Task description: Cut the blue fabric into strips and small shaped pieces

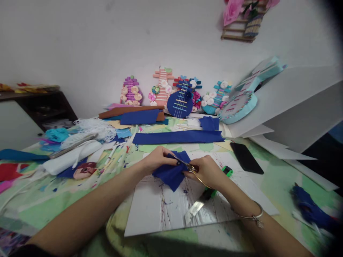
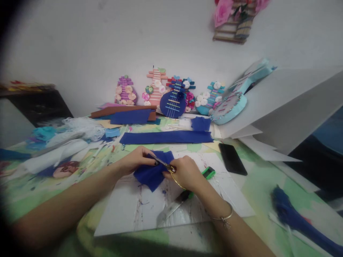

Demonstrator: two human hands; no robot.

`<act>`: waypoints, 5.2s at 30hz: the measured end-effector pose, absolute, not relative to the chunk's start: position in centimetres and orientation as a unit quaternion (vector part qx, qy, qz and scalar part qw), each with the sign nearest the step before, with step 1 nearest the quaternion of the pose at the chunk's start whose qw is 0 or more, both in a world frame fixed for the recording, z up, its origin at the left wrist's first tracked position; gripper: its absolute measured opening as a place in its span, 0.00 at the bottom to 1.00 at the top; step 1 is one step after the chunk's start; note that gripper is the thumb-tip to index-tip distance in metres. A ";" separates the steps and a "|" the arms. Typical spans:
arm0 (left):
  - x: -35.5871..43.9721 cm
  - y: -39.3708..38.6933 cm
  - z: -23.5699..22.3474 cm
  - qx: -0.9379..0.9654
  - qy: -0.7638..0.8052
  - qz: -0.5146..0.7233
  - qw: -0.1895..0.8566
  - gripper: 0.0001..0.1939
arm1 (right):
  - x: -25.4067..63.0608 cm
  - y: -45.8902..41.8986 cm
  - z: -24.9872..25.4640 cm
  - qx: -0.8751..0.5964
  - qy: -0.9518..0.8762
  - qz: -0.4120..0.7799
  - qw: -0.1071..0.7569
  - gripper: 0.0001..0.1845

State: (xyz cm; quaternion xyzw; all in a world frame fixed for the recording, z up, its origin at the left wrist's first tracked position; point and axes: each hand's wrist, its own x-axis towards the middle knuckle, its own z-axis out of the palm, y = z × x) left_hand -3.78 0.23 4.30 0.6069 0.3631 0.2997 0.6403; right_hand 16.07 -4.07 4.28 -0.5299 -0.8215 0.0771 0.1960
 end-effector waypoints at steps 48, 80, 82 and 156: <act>-3.1 -0.6 4.4 0.696 0.325 0.196 0.609 0.15 | 15.3 -4.3 3.5 -0.432 -0.645 0.551 0.307 0.08; -2.8 -0.9 3.3 0.679 0.334 0.202 0.621 0.12 | 14.9 -4.0 2.7 -0.457 -0.620 0.534 0.349 0.08; -2.7 -1.0 3.2 0.675 0.333 0.205 0.626 0.11 | 14.9 -4.0 2.7 -0.457 -0.621 0.534 0.347 0.08; -4.2 0.6 5.4 0.479 0.376 0.434 0.664 0.10 | 15.4 -4.1 4.0 -0.516 -0.739 0.349 0.255 0.16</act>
